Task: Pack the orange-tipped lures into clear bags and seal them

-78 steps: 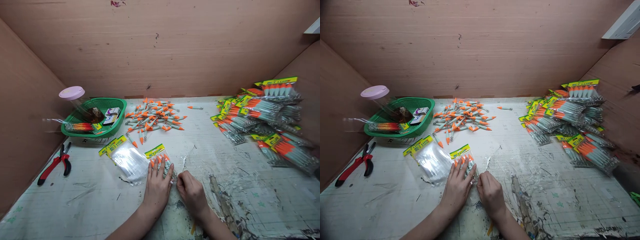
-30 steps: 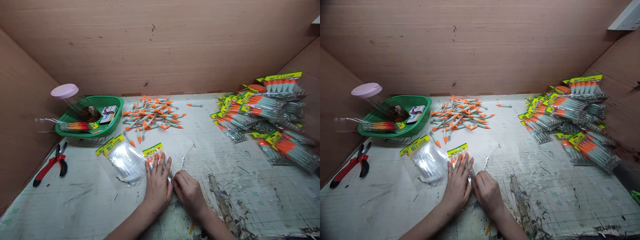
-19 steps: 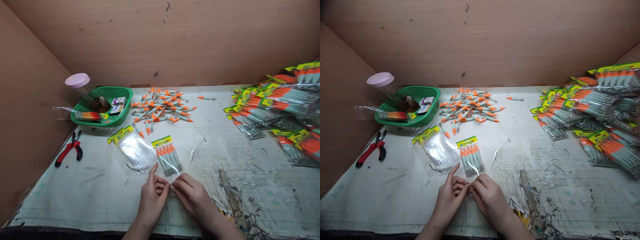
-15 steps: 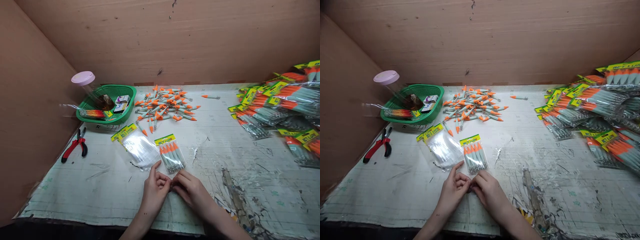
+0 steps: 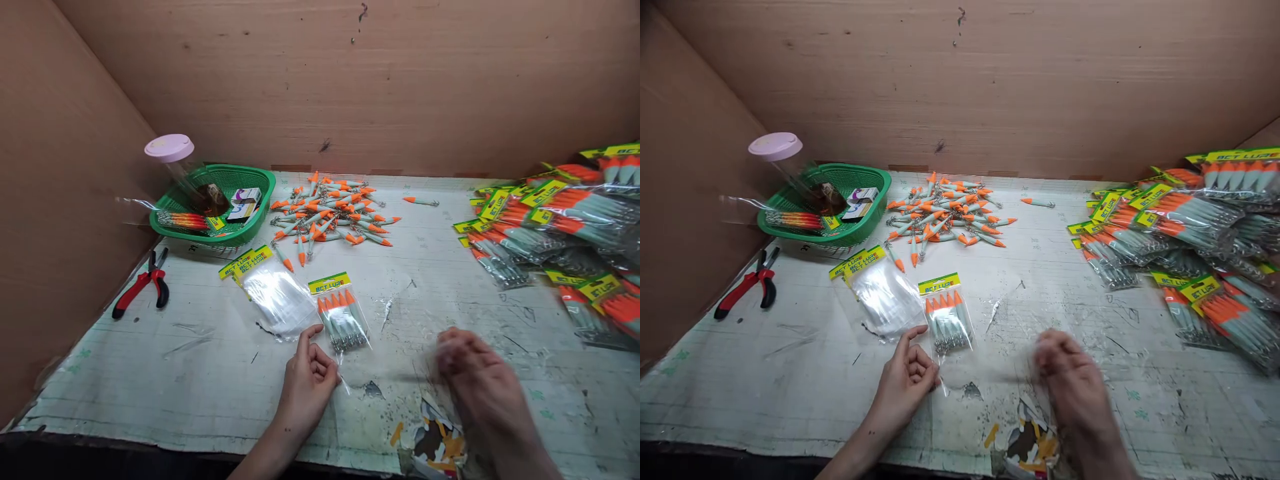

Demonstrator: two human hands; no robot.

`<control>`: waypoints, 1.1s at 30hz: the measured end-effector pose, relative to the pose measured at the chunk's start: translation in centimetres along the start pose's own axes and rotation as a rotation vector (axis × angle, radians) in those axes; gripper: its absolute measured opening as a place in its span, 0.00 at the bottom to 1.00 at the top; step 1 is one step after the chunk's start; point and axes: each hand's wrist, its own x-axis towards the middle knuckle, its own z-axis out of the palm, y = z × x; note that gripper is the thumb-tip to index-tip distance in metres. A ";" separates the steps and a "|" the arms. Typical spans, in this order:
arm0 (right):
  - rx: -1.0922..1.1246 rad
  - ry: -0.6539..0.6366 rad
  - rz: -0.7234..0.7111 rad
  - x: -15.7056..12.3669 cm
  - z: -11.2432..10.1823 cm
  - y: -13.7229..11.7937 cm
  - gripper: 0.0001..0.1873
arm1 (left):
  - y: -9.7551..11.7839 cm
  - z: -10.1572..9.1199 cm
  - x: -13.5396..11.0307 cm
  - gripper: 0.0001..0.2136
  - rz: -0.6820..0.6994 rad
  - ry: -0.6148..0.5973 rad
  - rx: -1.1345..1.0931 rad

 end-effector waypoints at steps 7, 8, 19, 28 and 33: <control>-0.829 0.031 -0.395 1.7 -4.8 1.2 0.11 | -0.2 -3.4 0.2 0.24 0.807 0.068 0.859; -0.850 -0.127 -0.575 1.9 -3.3 0.6 0.13 | 0.1 -3.7 0.7 0.23 0.954 -0.005 0.937; -0.242 -0.563 -0.639 -0.5 4.8 -1.9 0.13 | -1.0 -4.0 0.6 0.11 1.055 -0.173 0.654; -0.469 -0.057 -0.121 -5.8 8.7 -2.1 0.07 | -1.8 0.1 -2.6 0.06 0.471 0.254 0.609; -0.516 0.039 -0.034 -5.0 10.2 -2.6 0.11 | -1.8 1.2 -2.1 0.06 0.414 0.382 0.683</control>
